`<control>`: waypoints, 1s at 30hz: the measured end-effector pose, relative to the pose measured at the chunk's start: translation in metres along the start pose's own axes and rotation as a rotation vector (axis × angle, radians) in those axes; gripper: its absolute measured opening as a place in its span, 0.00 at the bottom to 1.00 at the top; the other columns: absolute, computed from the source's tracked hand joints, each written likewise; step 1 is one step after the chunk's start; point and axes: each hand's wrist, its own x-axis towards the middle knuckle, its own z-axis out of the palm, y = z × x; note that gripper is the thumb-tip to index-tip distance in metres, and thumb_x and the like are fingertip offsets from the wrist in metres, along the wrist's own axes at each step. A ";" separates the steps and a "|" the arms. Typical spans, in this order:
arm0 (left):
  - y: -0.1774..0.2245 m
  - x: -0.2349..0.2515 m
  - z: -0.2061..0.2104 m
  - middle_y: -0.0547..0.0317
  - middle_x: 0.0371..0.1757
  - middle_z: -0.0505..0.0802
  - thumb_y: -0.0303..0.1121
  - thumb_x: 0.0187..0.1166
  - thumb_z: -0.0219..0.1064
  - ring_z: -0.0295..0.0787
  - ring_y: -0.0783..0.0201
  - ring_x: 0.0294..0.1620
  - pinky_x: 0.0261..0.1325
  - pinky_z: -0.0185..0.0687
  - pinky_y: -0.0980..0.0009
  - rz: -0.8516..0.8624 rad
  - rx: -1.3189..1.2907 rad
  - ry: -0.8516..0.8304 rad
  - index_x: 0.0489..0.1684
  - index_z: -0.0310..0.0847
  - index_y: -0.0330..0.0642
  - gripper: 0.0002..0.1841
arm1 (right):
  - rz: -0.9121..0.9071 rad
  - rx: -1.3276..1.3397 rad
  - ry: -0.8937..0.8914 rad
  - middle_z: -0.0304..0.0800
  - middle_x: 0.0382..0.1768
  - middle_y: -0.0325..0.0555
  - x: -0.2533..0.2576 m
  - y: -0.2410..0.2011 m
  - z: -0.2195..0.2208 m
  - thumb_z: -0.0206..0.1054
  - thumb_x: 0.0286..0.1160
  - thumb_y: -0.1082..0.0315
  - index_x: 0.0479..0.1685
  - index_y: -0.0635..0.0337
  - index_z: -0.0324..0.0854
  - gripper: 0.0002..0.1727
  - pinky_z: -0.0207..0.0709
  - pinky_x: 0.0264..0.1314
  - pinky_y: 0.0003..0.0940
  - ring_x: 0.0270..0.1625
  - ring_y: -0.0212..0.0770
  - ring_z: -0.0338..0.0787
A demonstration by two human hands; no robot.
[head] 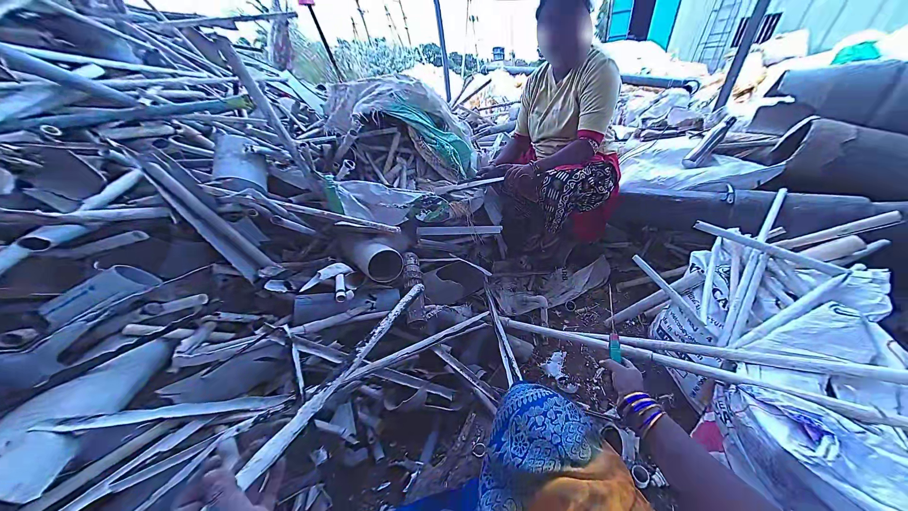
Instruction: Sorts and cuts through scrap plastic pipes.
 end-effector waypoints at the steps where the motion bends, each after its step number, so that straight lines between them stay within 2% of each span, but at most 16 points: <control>1: -0.011 0.001 0.016 0.48 0.63 0.82 0.40 0.97 0.47 0.89 0.67 0.48 0.47 0.85 0.72 -0.105 0.066 -0.046 0.81 0.62 0.35 0.22 | -0.017 -0.029 -0.093 0.82 0.39 0.53 -0.008 -0.004 0.009 0.68 0.81 0.68 0.66 0.68 0.80 0.18 0.71 0.36 0.39 0.31 0.40 0.75; 5: -0.094 0.003 0.040 0.53 0.54 0.86 0.40 0.94 0.54 0.89 0.72 0.34 0.35 0.86 0.77 -0.287 0.144 -0.099 0.75 0.69 0.37 0.20 | -0.015 -0.074 -0.397 0.73 0.28 0.43 -0.047 -0.029 0.041 0.63 0.85 0.68 0.66 0.66 0.75 0.16 0.67 0.25 0.29 0.22 0.34 0.71; 8: -0.117 0.016 0.048 0.48 0.58 0.85 0.39 0.94 0.55 0.88 0.71 0.40 0.43 0.85 0.75 -0.299 0.171 -0.103 0.77 0.68 0.34 0.21 | -0.040 -0.099 -0.581 0.71 0.27 0.41 -0.086 -0.068 0.053 0.57 0.90 0.68 0.69 0.66 0.69 0.16 0.69 0.24 0.27 0.21 0.32 0.71; 9: -0.117 0.023 0.049 0.45 0.61 0.85 0.39 0.94 0.55 0.88 0.69 0.43 0.46 0.85 0.74 -0.287 0.203 -0.104 0.77 0.68 0.33 0.22 | -0.153 -0.050 -0.624 0.71 0.26 0.41 -0.103 -0.080 0.053 0.56 0.90 0.70 0.70 0.68 0.68 0.17 0.70 0.24 0.25 0.20 0.32 0.72; 11: -0.119 0.030 0.049 0.44 0.62 0.85 0.40 0.94 0.54 0.89 0.68 0.45 0.49 0.85 0.73 -0.314 0.224 -0.093 0.78 0.67 0.32 0.23 | -0.600 0.130 -0.678 0.74 0.25 0.35 -0.128 -0.092 0.045 0.56 0.82 0.71 0.69 0.70 0.67 0.19 0.74 0.23 0.19 0.18 0.24 0.74; 12: -0.123 0.027 0.044 0.44 0.61 0.85 0.40 0.94 0.54 0.90 0.68 0.45 0.48 0.86 0.73 -0.334 0.232 -0.091 0.78 0.67 0.32 0.22 | -0.858 0.199 -0.652 0.77 0.25 0.29 -0.134 -0.090 0.040 0.57 0.79 0.68 0.69 0.68 0.65 0.22 0.76 0.24 0.17 0.19 0.20 0.76; 14: -0.124 0.027 0.046 0.45 0.61 0.86 0.39 0.95 0.52 0.91 0.67 0.48 0.51 0.87 0.72 -0.327 0.213 -0.104 0.78 0.67 0.32 0.22 | -1.355 0.273 -0.515 0.79 0.34 0.25 -0.126 -0.097 0.046 0.57 0.87 0.53 0.70 0.60 0.62 0.24 0.78 0.27 0.18 0.25 0.18 0.77; 16: -0.118 0.027 0.049 0.45 0.60 0.87 0.39 0.95 0.52 0.92 0.64 0.49 0.54 0.88 0.70 -0.311 0.181 -0.104 0.76 0.69 0.32 0.21 | -1.523 0.250 -0.374 0.82 0.34 0.25 -0.109 -0.094 0.061 0.55 0.88 0.46 0.66 0.56 0.65 0.24 0.78 0.27 0.20 0.26 0.19 0.78; 18: -0.111 0.028 0.054 0.44 0.59 0.87 0.38 0.96 0.50 0.93 0.64 0.47 0.52 0.88 0.70 -0.325 0.136 -0.096 0.75 0.70 0.32 0.20 | -1.270 -0.053 -0.377 0.80 0.28 0.38 -0.097 -0.076 0.077 0.57 0.85 0.57 0.63 0.72 0.70 0.24 0.76 0.28 0.27 0.24 0.26 0.77; 19: -0.108 0.027 0.055 0.42 0.60 0.87 0.38 0.96 0.50 0.92 0.62 0.48 0.52 0.88 0.70 -0.344 0.113 -0.090 0.75 0.69 0.31 0.20 | -0.916 -0.202 -0.487 0.79 0.29 0.44 -0.098 -0.074 0.082 0.59 0.83 0.67 0.66 0.71 0.73 0.19 0.72 0.33 0.31 0.26 0.32 0.75; 20: -0.106 0.026 0.053 0.42 0.60 0.86 0.38 0.96 0.50 0.92 0.62 0.47 0.51 0.88 0.70 -0.354 0.110 -0.076 0.75 0.69 0.31 0.20 | -0.507 -0.245 -0.557 0.74 0.26 0.42 -0.095 -0.073 0.093 0.59 0.86 0.72 0.59 0.63 0.77 0.09 0.65 0.30 0.27 0.23 0.31 0.69; 21: -0.103 0.024 0.052 0.42 0.59 0.86 0.38 0.96 0.50 0.92 0.63 0.46 0.50 0.88 0.70 -0.361 0.116 -0.061 0.75 0.70 0.32 0.20 | -0.139 -0.168 -0.553 0.65 0.17 0.34 -0.087 -0.065 0.105 0.55 0.86 0.73 0.40 0.55 0.74 0.06 0.55 0.16 0.18 0.14 0.24 0.60; 22: -0.100 0.024 0.051 0.41 0.59 0.87 0.38 0.96 0.51 0.92 0.62 0.46 0.49 0.88 0.69 -0.365 0.117 -0.048 0.74 0.71 0.32 0.20 | 0.119 -0.048 -0.537 0.60 0.13 0.32 -0.080 -0.057 0.108 0.51 0.88 0.70 0.33 0.54 0.69 0.10 0.51 0.10 0.17 0.10 0.24 0.57; 23: -0.098 0.027 0.054 0.41 0.59 0.87 0.37 0.95 0.51 0.92 0.62 0.45 0.49 0.88 0.69 -0.361 0.113 -0.041 0.73 0.71 0.31 0.20 | 0.237 0.061 -0.515 0.59 0.13 0.31 -0.075 -0.054 0.108 0.49 0.90 0.67 0.32 0.53 0.67 0.12 0.50 0.09 0.18 0.09 0.24 0.55; 27: -0.101 0.031 0.053 0.43 0.50 0.90 0.37 0.94 0.54 0.92 0.64 0.40 0.46 0.88 0.70 -0.326 0.144 -0.020 0.67 0.76 0.29 0.19 | 0.275 0.215 -0.511 0.65 0.13 0.30 -0.076 -0.060 0.101 0.54 0.92 0.58 0.37 0.53 0.71 0.13 0.57 0.09 0.15 0.08 0.22 0.62; 30: -0.101 0.033 0.060 0.46 0.47 0.90 0.40 0.96 0.50 0.92 0.66 0.38 0.46 0.89 0.70 -0.275 0.124 -0.036 0.63 0.77 0.27 0.21 | 0.031 0.025 -0.646 0.70 0.18 0.35 -0.096 -0.087 0.110 0.51 0.94 0.62 0.50 0.59 0.72 0.10 0.67 0.15 0.20 0.14 0.27 0.70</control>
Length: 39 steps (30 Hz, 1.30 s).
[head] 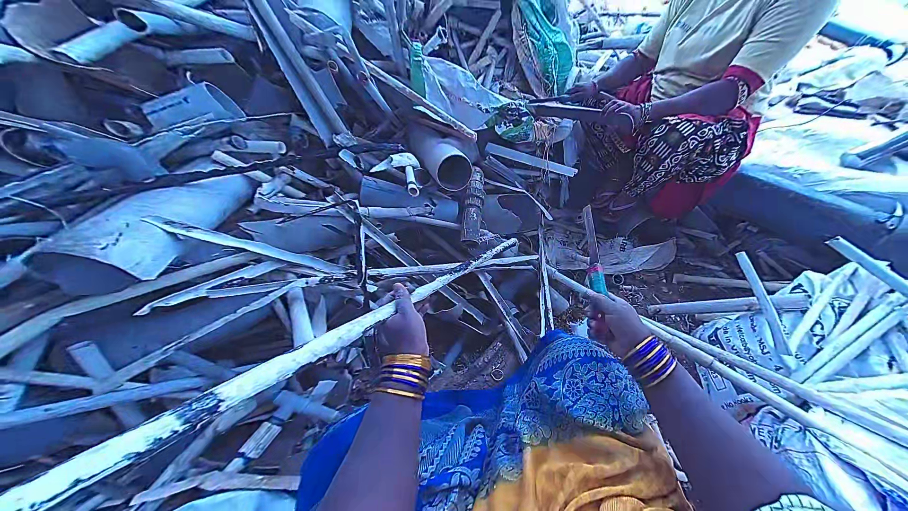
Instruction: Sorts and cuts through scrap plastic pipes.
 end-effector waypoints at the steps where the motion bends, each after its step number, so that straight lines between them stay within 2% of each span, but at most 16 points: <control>1: -0.001 0.000 0.002 0.47 0.45 0.90 0.40 0.96 0.49 0.90 0.68 0.39 0.47 0.88 0.71 0.055 -0.002 0.005 0.60 0.78 0.27 0.21 | -0.061 -0.112 -0.063 0.72 0.21 0.37 -0.004 -0.007 0.010 0.51 0.94 0.66 0.56 0.62 0.72 0.10 0.71 0.18 0.22 0.16 0.29 0.73; 4: 0.001 0.000 0.015 0.53 0.44 0.89 0.35 0.96 0.45 0.86 0.73 0.45 0.54 0.82 0.74 0.225 -0.072 0.037 0.52 0.81 0.26 0.21 | -0.225 -0.572 -0.236 0.77 0.34 0.44 -0.003 -0.021 0.043 0.55 0.90 0.69 0.75 0.65 0.66 0.19 0.75 0.27 0.26 0.23 0.32 0.77; 5: 0.002 0.001 0.017 0.54 0.44 0.88 0.34 0.96 0.45 0.85 0.72 0.45 0.54 0.80 0.73 0.248 -0.128 0.051 0.50 0.79 0.27 0.20 | -0.252 -0.767 -0.282 0.81 0.43 0.49 -0.002 -0.020 0.055 0.56 0.89 0.68 0.82 0.63 0.62 0.25 0.78 0.35 0.31 0.32 0.36 0.81; 7: 0.003 0.004 0.021 0.54 0.43 0.90 0.34 0.96 0.42 0.87 0.66 0.48 0.59 0.81 0.66 0.267 -0.311 0.043 0.43 0.77 0.33 0.18 | -0.228 -1.105 -0.377 0.81 0.70 0.64 -0.004 -0.012 0.078 0.54 0.91 0.66 0.94 0.58 0.48 0.35 0.76 0.69 0.48 0.64 0.53 0.87; 8: 0.003 0.005 0.023 0.58 0.37 0.90 0.35 0.96 0.42 0.89 0.65 0.45 0.56 0.84 0.65 0.264 -0.409 0.057 0.38 0.75 0.39 0.18 | -0.235 -1.244 -0.415 0.80 0.72 0.67 -0.007 0.002 0.087 0.53 0.92 0.65 0.96 0.57 0.42 0.37 0.73 0.76 0.53 0.70 0.58 0.85; 10: 0.009 0.007 0.027 0.65 0.25 0.88 0.36 0.96 0.42 0.91 0.66 0.35 0.50 0.88 0.66 0.256 -0.589 0.107 0.28 0.72 0.49 0.20 | -0.349 -1.393 -0.482 0.83 0.69 0.67 -0.017 0.040 0.095 0.49 0.93 0.62 0.97 0.56 0.38 0.36 0.73 0.76 0.57 0.70 0.63 0.85; 13: 0.019 0.014 0.026 0.71 0.11 0.72 0.36 0.95 0.43 0.75 0.70 0.17 0.34 0.82 0.70 0.208 -0.728 0.227 0.15 0.64 0.55 0.25 | -0.544 -1.457 -0.467 0.88 0.60 0.68 -0.023 0.082 0.087 0.48 0.91 0.64 0.96 0.58 0.48 0.34 0.81 0.62 0.58 0.59 0.65 0.91; 16: 0.023 0.014 0.029 0.72 0.08 0.64 0.39 0.96 0.42 0.64 0.71 0.11 0.26 0.75 0.72 0.136 -0.804 0.213 0.11 0.57 0.57 0.27 | -0.403 -1.497 -0.331 0.87 0.65 0.67 0.004 0.079 0.077 0.47 0.93 0.63 0.96 0.57 0.45 0.34 0.77 0.70 0.57 0.65 0.64 0.89; 20: 0.017 0.015 0.040 0.73 0.08 0.63 0.38 0.96 0.40 0.63 0.71 0.10 0.25 0.73 0.74 0.161 -0.867 0.179 0.11 0.58 0.57 0.27 | -0.215 -1.452 -0.291 0.85 0.66 0.66 0.021 0.075 0.075 0.47 0.93 0.64 0.97 0.58 0.35 0.37 0.74 0.75 0.54 0.69 0.61 0.87; 24: 0.015 0.019 0.046 0.73 0.07 0.65 0.34 0.95 0.40 0.66 0.71 0.11 0.27 0.74 0.74 0.261 -0.880 0.161 0.10 0.58 0.57 0.28 | -0.537 -1.292 -0.405 0.91 0.57 0.67 -0.002 0.092 0.080 0.52 0.88 0.68 0.94 0.66 0.47 0.36 0.81 0.64 0.55 0.55 0.62 0.93; 27: 0.013 0.015 0.047 0.72 0.07 0.65 0.35 0.95 0.39 0.66 0.71 0.10 0.26 0.75 0.74 0.250 -0.886 0.159 0.11 0.58 0.56 0.28 | -0.327 -1.380 -0.368 0.86 0.65 0.66 0.023 0.084 0.082 0.49 0.92 0.65 0.96 0.59 0.41 0.36 0.76 0.73 0.54 0.66 0.61 0.89; 30: 0.015 0.017 0.043 0.71 0.07 0.64 0.37 0.96 0.38 0.65 0.70 0.10 0.26 0.76 0.72 0.233 -0.884 0.153 0.11 0.58 0.56 0.28 | -0.176 -1.351 -0.310 0.84 0.69 0.68 0.042 0.079 0.075 0.48 0.93 0.64 0.96 0.59 0.39 0.36 0.72 0.78 0.52 0.71 0.60 0.85; 34: 0.015 0.028 0.039 0.72 0.07 0.66 0.36 0.95 0.37 0.67 0.70 0.10 0.26 0.76 0.73 0.298 -0.888 0.123 0.10 0.58 0.56 0.28 | -0.564 -1.206 -0.442 0.91 0.57 0.67 0.013 0.092 0.079 0.53 0.87 0.67 0.93 0.67 0.51 0.35 0.80 0.66 0.55 0.56 0.62 0.92; 35: 0.014 0.029 0.038 0.72 0.07 0.66 0.36 0.95 0.37 0.67 0.70 0.10 0.27 0.76 0.72 0.298 -0.889 0.133 0.11 0.58 0.56 0.28 | -0.589 -1.213 -0.447 0.91 0.56 0.67 0.013 0.094 0.081 0.53 0.87 0.67 0.93 0.67 0.52 0.35 0.80 0.64 0.56 0.56 0.63 0.92; 37: 0.012 0.025 0.036 0.71 0.07 0.65 0.37 0.96 0.37 0.66 0.69 0.10 0.27 0.76 0.71 0.280 -0.895 0.149 0.11 0.58 0.55 0.28 | -0.466 -1.277 -0.404 0.90 0.60 0.67 0.023 0.091 0.083 0.51 0.89 0.66 0.94 0.64 0.50 0.34 0.78 0.69 0.55 0.60 0.62 0.91; 39: 0.014 0.023 0.037 0.71 0.06 0.65 0.37 0.95 0.36 0.66 0.69 0.09 0.26 0.76 0.71 0.294 -0.907 0.124 0.11 0.58 0.55 0.28 | -0.227 -1.301 -0.369 0.85 0.67 0.67 0.040 0.079 0.084 0.49 0.92 0.65 0.96 0.60 0.40 0.36 0.73 0.76 0.51 0.69 0.60 0.86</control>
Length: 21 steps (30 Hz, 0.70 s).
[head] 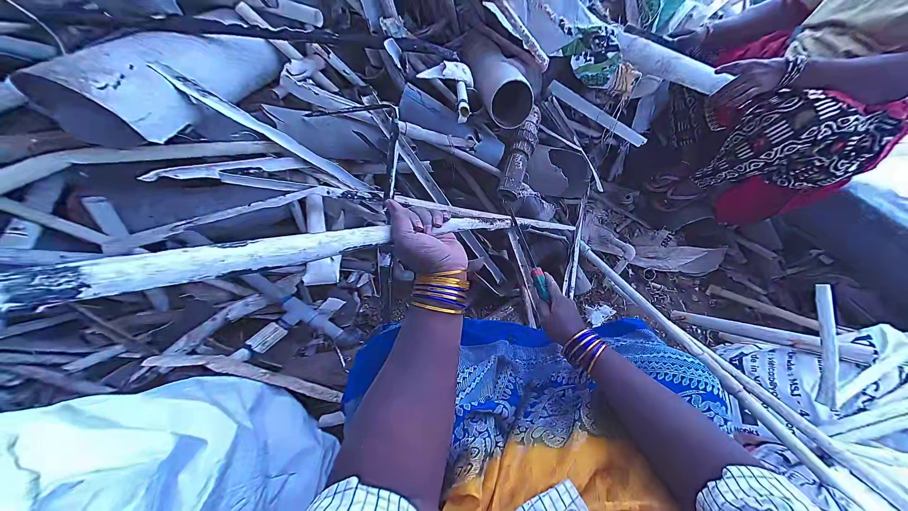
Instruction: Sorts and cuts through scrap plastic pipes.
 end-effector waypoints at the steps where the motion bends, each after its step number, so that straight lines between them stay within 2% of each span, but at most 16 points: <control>1: 0.000 0.001 0.000 0.71 0.06 0.66 0.36 0.95 0.36 0.67 0.69 0.10 0.27 0.77 0.71 0.015 0.000 -0.018 0.11 0.59 0.56 0.28 | 0.012 0.014 -0.001 0.84 0.67 0.67 0.001 0.001 -0.001 0.49 0.92 0.64 0.97 0.59 0.38 0.37 0.73 0.77 0.51 0.69 0.60 0.86; 2: 0.000 0.003 -0.001 0.72 0.07 0.66 0.35 0.95 0.36 0.68 0.69 0.10 0.27 0.78 0.71 0.030 0.002 -0.036 0.11 0.59 0.56 0.28 | -0.056 0.035 0.036 0.86 0.64 0.68 -0.006 -0.002 0.002 0.50 0.92 0.65 0.96 0.61 0.40 0.36 0.74 0.74 0.52 0.65 0.60 0.88; 4: 0.000 0.006 -0.005 0.72 0.07 0.68 0.36 0.94 0.37 0.69 0.70 0.11 0.29 0.78 0.72 0.027 0.000 -0.048 0.11 0.60 0.57 0.28 | -0.343 0.041 0.178 0.92 0.52 0.67 -0.024 -0.007 0.019 0.54 0.85 0.68 0.92 0.68 0.52 0.35 0.82 0.60 0.56 0.51 0.62 0.93; 5: 0.000 0.006 -0.006 0.73 0.08 0.68 0.37 0.94 0.37 0.69 0.71 0.12 0.30 0.78 0.72 0.005 -0.008 -0.043 0.11 0.60 0.58 0.28 | -0.446 0.020 0.235 0.93 0.49 0.67 -0.027 -0.009 0.025 0.56 0.82 0.69 0.90 0.69 0.58 0.34 0.84 0.54 0.58 0.47 0.64 0.94; 6: 0.001 0.005 -0.008 0.73 0.08 0.68 0.39 0.95 0.37 0.69 0.71 0.13 0.32 0.78 0.72 -0.026 -0.013 -0.033 0.11 0.60 0.58 0.28 | -0.476 0.001 0.254 0.93 0.49 0.67 -0.027 -0.009 0.028 0.56 0.82 0.70 0.89 0.69 0.60 0.34 0.85 0.52 0.60 0.47 0.65 0.94; 9: 0.001 0.005 -0.008 0.73 0.07 0.67 0.41 0.95 0.38 0.68 0.70 0.11 0.28 0.76 0.72 -0.083 -0.054 0.057 0.09 0.59 0.57 0.29 | -0.384 -0.043 0.195 0.91 0.58 0.67 -0.019 -0.007 0.021 0.55 0.85 0.70 0.92 0.64 0.57 0.34 0.81 0.62 0.62 0.57 0.67 0.93; 11: 0.001 0.005 -0.006 0.73 0.07 0.66 0.41 0.96 0.38 0.67 0.71 0.10 0.26 0.75 0.73 -0.108 -0.059 0.064 0.09 0.59 0.58 0.29 | -0.351 -0.037 0.197 0.92 0.57 0.66 -0.013 -0.004 0.019 0.55 0.85 0.68 0.91 0.62 0.59 0.33 0.81 0.62 0.62 0.57 0.66 0.93; 16: 0.006 0.002 -0.002 0.73 0.06 0.65 0.40 0.95 0.38 0.64 0.72 0.08 0.23 0.73 0.75 -0.133 -0.028 0.105 0.09 0.59 0.57 0.29 | -0.292 -0.077 0.167 0.91 0.59 0.66 0.001 0.003 0.022 0.54 0.86 0.67 0.91 0.61 0.59 0.32 0.80 0.65 0.61 0.60 0.65 0.92; 18: 0.011 0.005 0.001 0.72 0.05 0.64 0.37 0.94 0.36 0.64 0.71 0.07 0.22 0.74 0.74 -0.102 -0.020 0.075 0.09 0.58 0.56 0.29 | -0.152 0.009 0.176 0.90 0.61 0.65 0.011 0.007 0.016 0.52 0.89 0.64 0.91 0.62 0.58 0.31 0.78 0.69 0.58 0.63 0.63 0.90; 21: 0.018 0.014 -0.005 0.73 0.05 0.67 0.33 0.93 0.35 0.67 0.71 0.08 0.23 0.77 0.74 -0.029 0.041 -0.011 0.09 0.59 0.56 0.29 | 0.218 0.242 0.137 0.85 0.65 0.68 0.030 0.014 -0.006 0.53 0.92 0.63 0.88 0.63 0.57 0.29 0.74 0.73 0.57 0.69 0.61 0.86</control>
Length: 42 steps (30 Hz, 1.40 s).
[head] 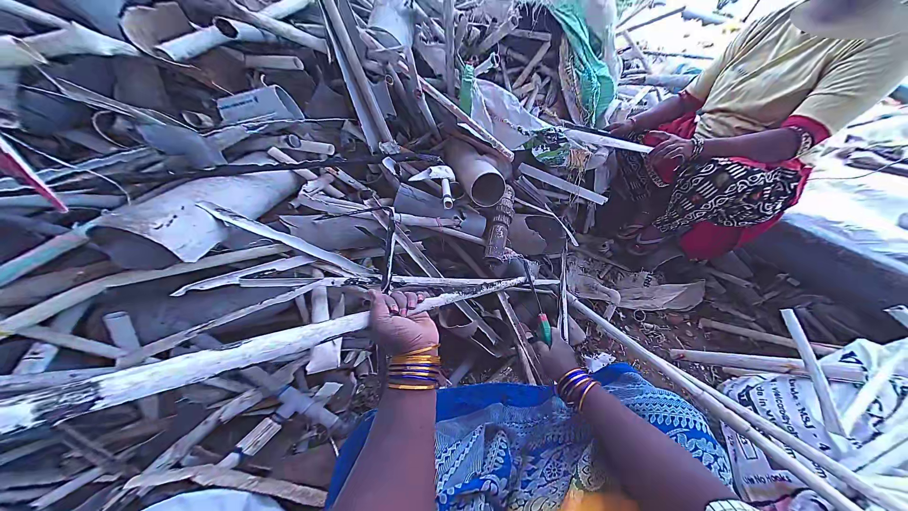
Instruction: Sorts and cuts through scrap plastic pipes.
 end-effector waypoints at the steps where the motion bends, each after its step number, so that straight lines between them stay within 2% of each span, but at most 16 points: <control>1: 0.001 0.002 -0.003 0.74 0.05 0.68 0.32 0.93 0.35 0.68 0.73 0.08 0.24 0.77 0.75 0.020 0.037 -0.040 0.09 0.59 0.57 0.29 | 0.055 0.064 0.027 0.84 0.66 0.69 0.004 0.000 -0.006 0.54 0.91 0.63 0.86 0.65 0.59 0.28 0.74 0.73 0.57 0.69 0.62 0.85; 5: 0.000 -0.013 -0.002 0.77 0.05 0.71 0.30 0.91 0.36 0.70 0.76 0.09 0.24 0.77 0.77 -0.125 0.123 -0.216 0.07 0.61 0.60 0.29 | -0.287 0.076 0.143 0.83 0.68 0.71 -0.016 -0.013 -0.017 0.58 0.87 0.67 0.85 0.71 0.62 0.30 0.73 0.77 0.54 0.70 0.62 0.85; 8: 0.002 -0.032 0.007 0.78 0.06 0.71 0.35 0.94 0.36 0.70 0.77 0.10 0.25 0.76 0.79 -0.330 0.151 -0.278 0.07 0.62 0.61 0.31 | -0.479 0.006 0.050 0.74 0.78 0.68 -0.021 -0.014 -0.011 0.63 0.77 0.73 0.84 0.68 0.66 0.32 0.73 0.77 0.53 0.74 0.60 0.83; 11: 0.007 -0.031 0.009 0.77 0.07 0.72 0.39 0.97 0.39 0.73 0.76 0.10 0.24 0.79 0.78 -0.399 0.197 -0.199 0.10 0.64 0.59 0.30 | -0.485 -0.009 -0.034 0.85 0.66 0.68 -0.019 -0.014 -0.001 0.68 0.78 0.70 0.80 0.69 0.69 0.31 0.75 0.76 0.54 0.69 0.61 0.86; 14: 0.006 -0.028 0.005 0.72 0.18 0.87 0.31 0.94 0.43 0.88 0.75 0.20 0.32 0.90 0.77 -0.346 0.193 -0.256 0.26 0.77 0.52 0.21 | -0.491 0.076 -0.020 0.88 0.59 0.68 -0.018 -0.013 0.001 0.68 0.78 0.68 0.79 0.69 0.70 0.30 0.77 0.72 0.56 0.64 0.61 0.89; 16: 0.000 -0.037 0.001 0.72 0.25 0.92 0.25 0.89 0.44 0.91 0.75 0.28 0.40 0.91 0.77 -0.278 0.269 -0.379 0.36 0.77 0.48 0.15 | -0.536 0.241 0.006 0.89 0.56 0.67 -0.019 -0.005 0.004 0.69 0.75 0.68 0.76 0.70 0.72 0.29 0.79 0.68 0.55 0.58 0.58 0.90; 20: -0.023 -0.055 0.005 0.74 0.13 0.84 0.31 0.92 0.39 0.81 0.77 0.16 0.28 0.83 0.81 -0.306 0.220 -0.434 0.18 0.76 0.53 0.26 | -0.621 0.341 0.020 0.91 0.51 0.65 -0.022 -0.007 0.004 0.70 0.74 0.68 0.73 0.71 0.74 0.28 0.83 0.61 0.51 0.51 0.53 0.92; 24: -0.032 -0.052 0.002 0.78 0.05 0.70 0.39 0.95 0.32 0.64 0.80 0.07 0.17 0.66 0.83 -0.309 0.160 -0.400 0.06 0.61 0.60 0.32 | -0.495 0.316 0.040 0.88 0.57 0.68 -0.027 -0.013 0.008 0.68 0.79 0.65 0.72 0.73 0.75 0.26 0.79 0.67 0.52 0.58 0.57 0.90; 28: -0.028 -0.036 0.002 0.78 0.05 0.68 0.39 0.95 0.31 0.64 0.78 0.06 0.16 0.67 0.82 -0.206 0.173 -0.303 0.05 0.59 0.60 0.32 | -0.275 0.327 0.028 0.79 0.67 0.71 -0.025 -0.012 0.010 0.62 0.87 0.58 0.74 0.72 0.74 0.27 0.74 0.73 0.54 0.67 0.61 0.83; 32: -0.025 -0.022 0.010 0.77 0.05 0.65 0.40 0.96 0.31 0.60 0.78 0.05 0.14 0.63 0.82 -0.151 0.196 -0.191 0.07 0.57 0.60 0.31 | -0.092 0.428 0.093 0.81 0.64 0.69 -0.014 -0.012 0.004 0.60 0.89 0.60 0.76 0.71 0.72 0.26 0.79 0.64 0.51 0.57 0.58 0.87; 34: -0.027 -0.017 0.015 0.76 0.04 0.64 0.40 0.96 0.31 0.59 0.76 0.04 0.13 0.62 0.80 -0.112 0.213 -0.125 0.08 0.56 0.59 0.31 | -0.111 0.434 0.147 0.78 0.66 0.69 -0.012 -0.012 -0.001 0.61 0.88 0.61 0.76 0.71 0.71 0.25 0.82 0.59 0.48 0.54 0.56 0.88; 36: -0.025 -0.010 0.010 0.73 0.05 0.62 0.40 0.96 0.32 0.58 0.73 0.04 0.14 0.62 0.78 -0.050 0.249 -0.056 0.10 0.55 0.57 0.29 | -0.172 0.408 0.148 0.74 0.71 0.71 -0.017 -0.013 0.002 0.60 0.88 0.62 0.77 0.72 0.72 0.26 0.78 0.65 0.48 0.61 0.57 0.85; 37: -0.026 -0.007 0.009 0.73 0.05 0.61 0.42 0.96 0.32 0.57 0.73 0.05 0.14 0.62 0.77 -0.030 0.247 -0.061 0.11 0.55 0.57 0.29 | -0.189 0.408 0.125 0.78 0.67 0.71 -0.015 -0.014 -0.001 0.60 0.88 0.62 0.76 0.71 0.72 0.25 0.77 0.65 0.51 0.59 0.58 0.85; 39: -0.025 -0.002 0.008 0.72 0.05 0.59 0.44 0.96 0.30 0.55 0.71 0.05 0.14 0.60 0.75 -0.004 0.224 -0.112 0.09 0.53 0.57 0.30 | -0.127 0.464 0.029 0.87 0.45 0.57 -0.011 -0.012 0.002 0.55 0.93 0.59 0.72 0.66 0.72 0.21 0.83 0.43 0.43 0.36 0.46 0.88; 40: -0.025 -0.001 0.009 0.71 0.05 0.58 0.44 0.96 0.29 0.54 0.70 0.05 0.14 0.58 0.75 0.008 0.205 -0.132 0.08 0.52 0.56 0.31 | -0.065 0.535 -0.025 0.87 0.39 0.53 -0.006 -0.011 0.004 0.53 0.94 0.58 0.71 0.64 0.71 0.20 0.81 0.31 0.36 0.26 0.39 0.84; 42: -0.021 0.000 0.012 0.70 0.04 0.58 0.45 0.96 0.29 0.53 0.70 0.04 0.13 0.56 0.75 0.017 0.175 -0.161 0.07 0.51 0.56 0.32 | 0.086 0.670 -0.094 0.77 0.30 0.45 0.002 -0.009 0.011 0.48 0.96 0.53 0.73 0.61 0.69 0.23 0.73 0.24 0.32 0.19 0.35 0.74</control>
